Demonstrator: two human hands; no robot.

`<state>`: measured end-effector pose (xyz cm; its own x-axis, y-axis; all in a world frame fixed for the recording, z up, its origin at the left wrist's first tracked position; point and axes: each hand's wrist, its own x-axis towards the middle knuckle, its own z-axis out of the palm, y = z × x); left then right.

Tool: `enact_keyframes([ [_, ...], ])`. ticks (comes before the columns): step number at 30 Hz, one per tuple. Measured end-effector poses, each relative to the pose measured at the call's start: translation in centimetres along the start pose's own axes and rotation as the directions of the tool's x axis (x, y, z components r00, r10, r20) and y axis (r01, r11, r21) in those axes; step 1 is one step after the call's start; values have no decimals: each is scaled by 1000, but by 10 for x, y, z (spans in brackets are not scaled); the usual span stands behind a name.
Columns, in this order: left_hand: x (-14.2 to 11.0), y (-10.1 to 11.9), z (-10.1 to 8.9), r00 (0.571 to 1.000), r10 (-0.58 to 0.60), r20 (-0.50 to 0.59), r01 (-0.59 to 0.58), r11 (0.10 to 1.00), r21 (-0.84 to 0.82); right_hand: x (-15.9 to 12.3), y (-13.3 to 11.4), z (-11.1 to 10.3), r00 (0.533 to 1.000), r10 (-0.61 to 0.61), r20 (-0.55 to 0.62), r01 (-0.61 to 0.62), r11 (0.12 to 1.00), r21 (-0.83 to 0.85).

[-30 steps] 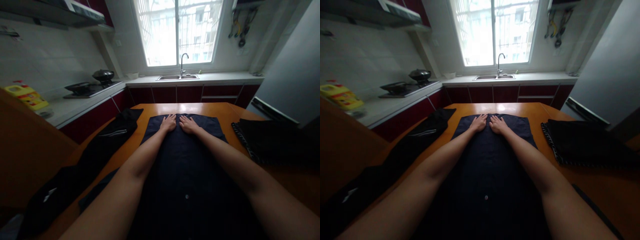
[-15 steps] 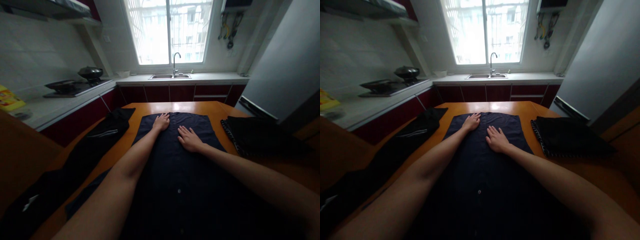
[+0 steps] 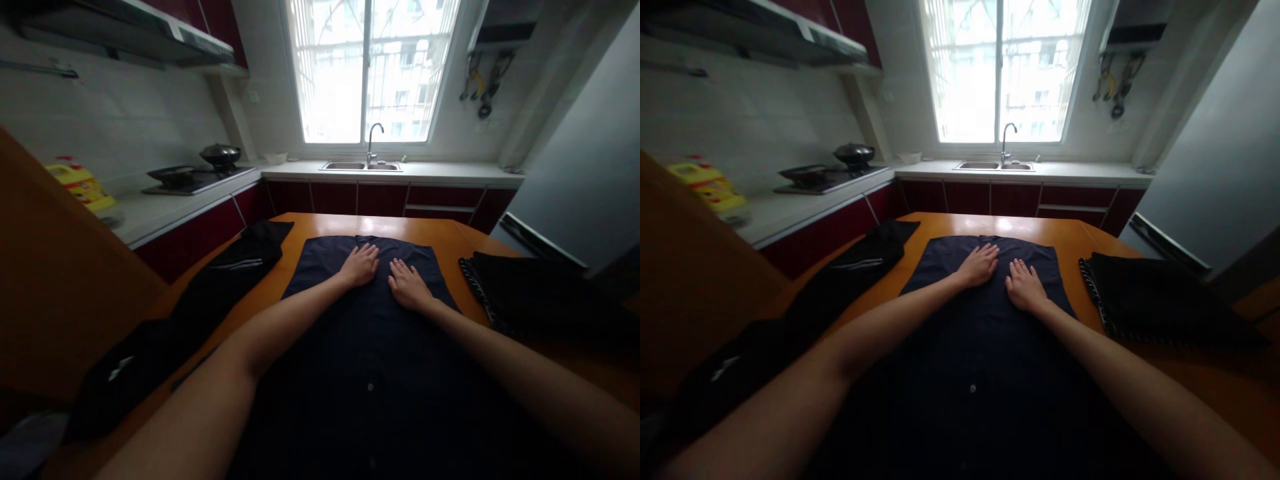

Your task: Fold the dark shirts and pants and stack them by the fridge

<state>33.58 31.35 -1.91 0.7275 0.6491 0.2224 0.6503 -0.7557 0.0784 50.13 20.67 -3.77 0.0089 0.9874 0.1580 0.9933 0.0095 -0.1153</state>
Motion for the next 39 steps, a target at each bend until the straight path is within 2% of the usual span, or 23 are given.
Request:
enact_keyframes([
  [2,-21,2,7,997,51,53,-50,998,-24,0,-1,5,1000,4,8,-4,1000,2],
  [3,-31,-4,8,997,37,70,-35,999,-29,0,0,7,1000,3,6,-3,1000,0],
  [4,-40,-16,7,997,-12,80,14,1000,-25,0,1,7,1000,6,3,-6,1000,1],
  [6,-52,-51,0,979,-183,92,183,983,8,-1,4,7,1000,12,-1,-12,1000,5],
  [8,-55,-93,-14,924,-352,150,348,936,53,-2,4,5,1000,12,1,-12,1000,9],
  [10,-50,-127,-31,889,-424,173,417,906,78,-3,2,2,1000,10,6,-10,1000,10],
  [12,-43,-141,-45,876,-450,175,440,893,95,-3,1,-1,1000,14,10,-14,1000,12],
  [13,-42,-139,-49,879,-447,168,436,895,100,-3,0,-2,1000,18,15,-19,1000,14],
  [14,-41,-130,-51,888,-431,161,420,902,103,-3,-1,-4,1000,22,22,-22,1000,14],
  [16,-47,-101,-47,922,-355,153,343,934,100,-4,-5,-8,999,35,29,-35,999,6],
  [19,-72,-49,-30,977,-114,180,108,993,46,-14,-16,-15,999,36,-5,-36,999,-9],
  [21,-92,-29,-23,976,-25,214,23,1000,10,-29,-27,-21,1000,14,-22,-13,1000,14],
  [22,-102,-27,-23,972,-52,228,52,999,10,-39,-33,-24,1000,-5,-17,6,999,37],
  [24,-117,-33,-33,948,-217,235,212,976,46,-62,-42,-31,999,-48,9,47,995,88],
  [26,-131,-46,-51,902,-383,198,373,924,90,-89,-49,-41,995,-89,33,84,987,140],
  [28,-148,-49,-70,880,-449,154,436,893,112,-117,-55,-52,995,-94,34,86,978,189],
  [30,-173,-35,-80,907,-400,128,391,916,94,-147,-63,-60,997,-81,17,74,968,240],
  [33,-226,14,-78,981,-124,147,128,992,-20,-193,-86,-64,993,-114,1,108,944,310],
  [35,-261,51,-70,982,14,189,2,996,-85,-220,-106,-61,985,-169,19,154,931,332],
  [37,-287,79,-65,981,31,190,-13,996,-94,-242,-123,-54,975,-218,51,189,925,331],
  [39,-303,94,-65,982,18,188,0,996,-90,-255,-135,-48,967,-242,78,208,928,308],
])
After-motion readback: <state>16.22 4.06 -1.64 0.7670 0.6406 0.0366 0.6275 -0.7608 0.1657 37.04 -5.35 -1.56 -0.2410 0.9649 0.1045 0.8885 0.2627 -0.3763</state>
